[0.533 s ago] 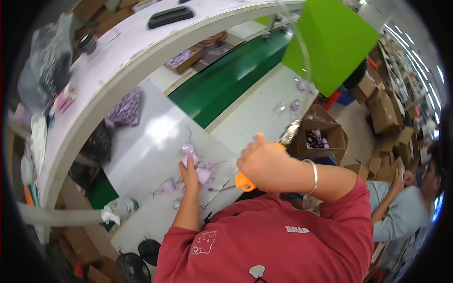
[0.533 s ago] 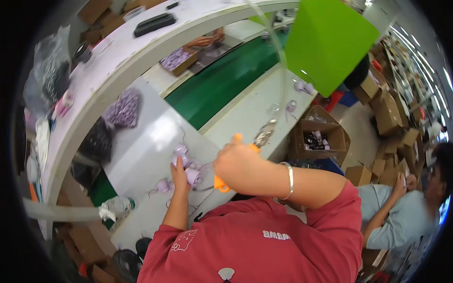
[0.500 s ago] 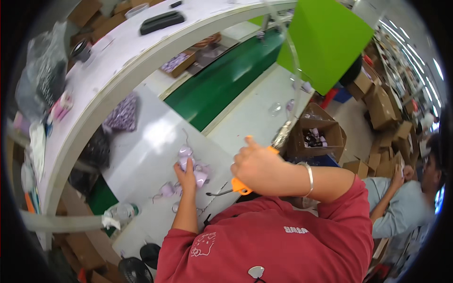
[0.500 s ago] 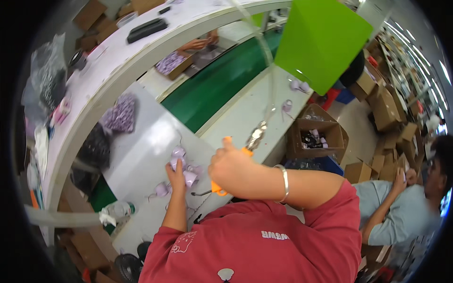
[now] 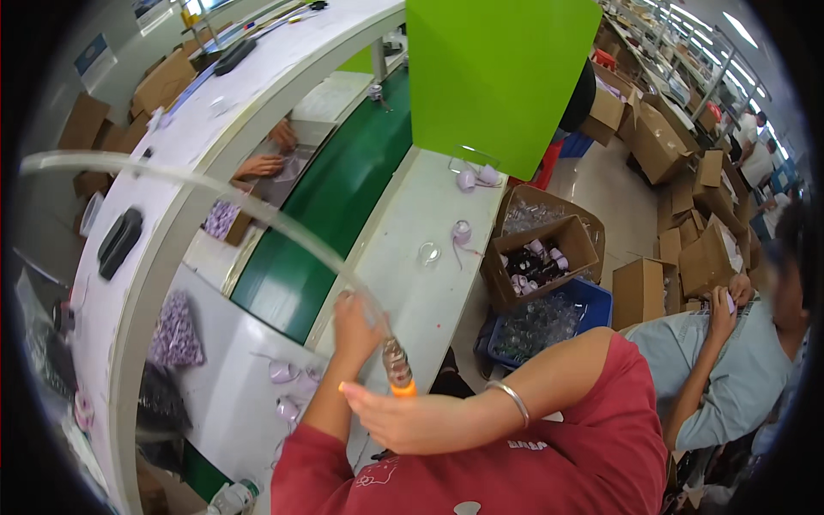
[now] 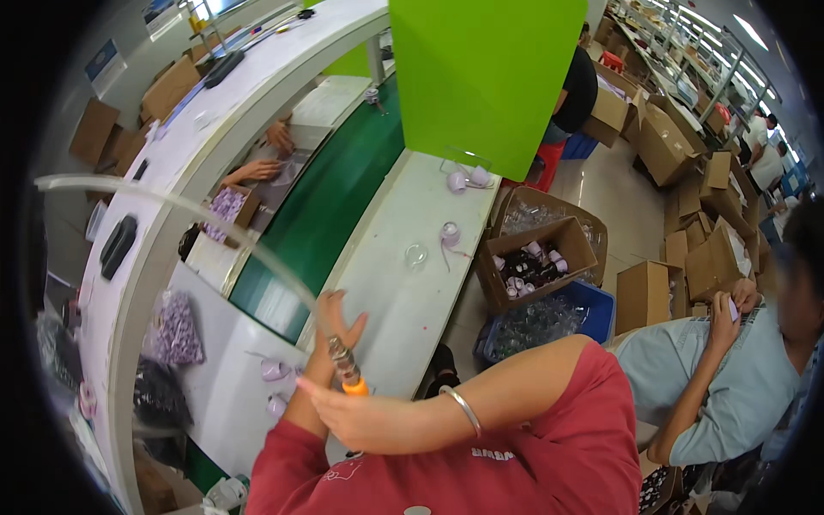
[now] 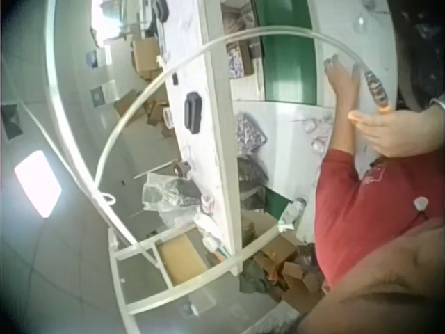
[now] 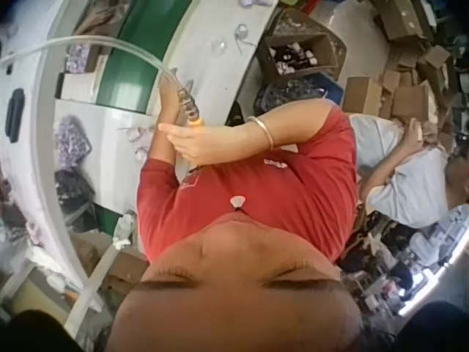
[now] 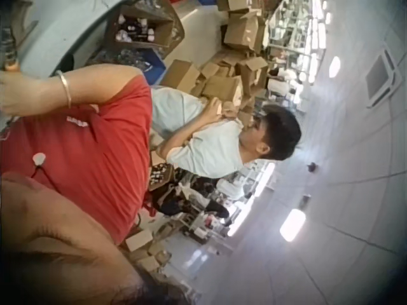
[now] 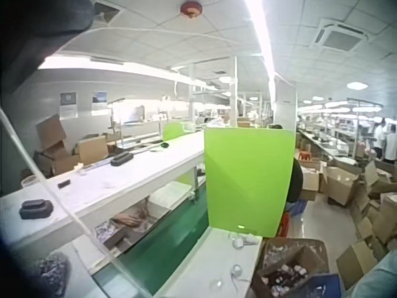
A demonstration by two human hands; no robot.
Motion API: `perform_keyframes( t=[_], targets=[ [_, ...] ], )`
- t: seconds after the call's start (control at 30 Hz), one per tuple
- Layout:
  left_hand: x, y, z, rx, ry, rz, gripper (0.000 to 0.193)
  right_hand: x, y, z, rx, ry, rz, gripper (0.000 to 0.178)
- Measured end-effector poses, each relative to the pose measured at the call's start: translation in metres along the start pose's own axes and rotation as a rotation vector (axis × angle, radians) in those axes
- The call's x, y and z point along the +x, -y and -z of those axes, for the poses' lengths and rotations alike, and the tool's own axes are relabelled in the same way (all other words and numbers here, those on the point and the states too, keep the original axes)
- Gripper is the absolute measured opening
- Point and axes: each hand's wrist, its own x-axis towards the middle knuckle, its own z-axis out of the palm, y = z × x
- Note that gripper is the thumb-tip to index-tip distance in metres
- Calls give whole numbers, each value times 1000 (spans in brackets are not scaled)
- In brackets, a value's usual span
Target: Assembling small purple electronic components by attaching clear plastic covers and cleaning with an air gun.
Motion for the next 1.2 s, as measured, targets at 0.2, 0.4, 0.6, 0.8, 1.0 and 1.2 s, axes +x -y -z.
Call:
perform_keyframes(
  t=[0.2,0.4,0.6,0.8,1.0,1.2],
  targets=[
    [156,-64,-149,-125,245,-66,72,-39,-44,1,-220,239,172,35],
    [183,-47,-227,-20,512,-50,58,-50,-68,-12,-323,401,158,43],
    [138,-37,-146,-1083,84,65,49,-54,-88,4,-301,307,145,38],
    [13,1,13,-811,-403,101,56,-49,-89,-5,-139,83,-66,26],
    [-108,19,94,-401,-550,203,48,-9,-88,16,33,-85,-245,12],
    [-173,27,133,-845,-686,474,54,40,-62,29,282,-55,-319,15]
  ],
)
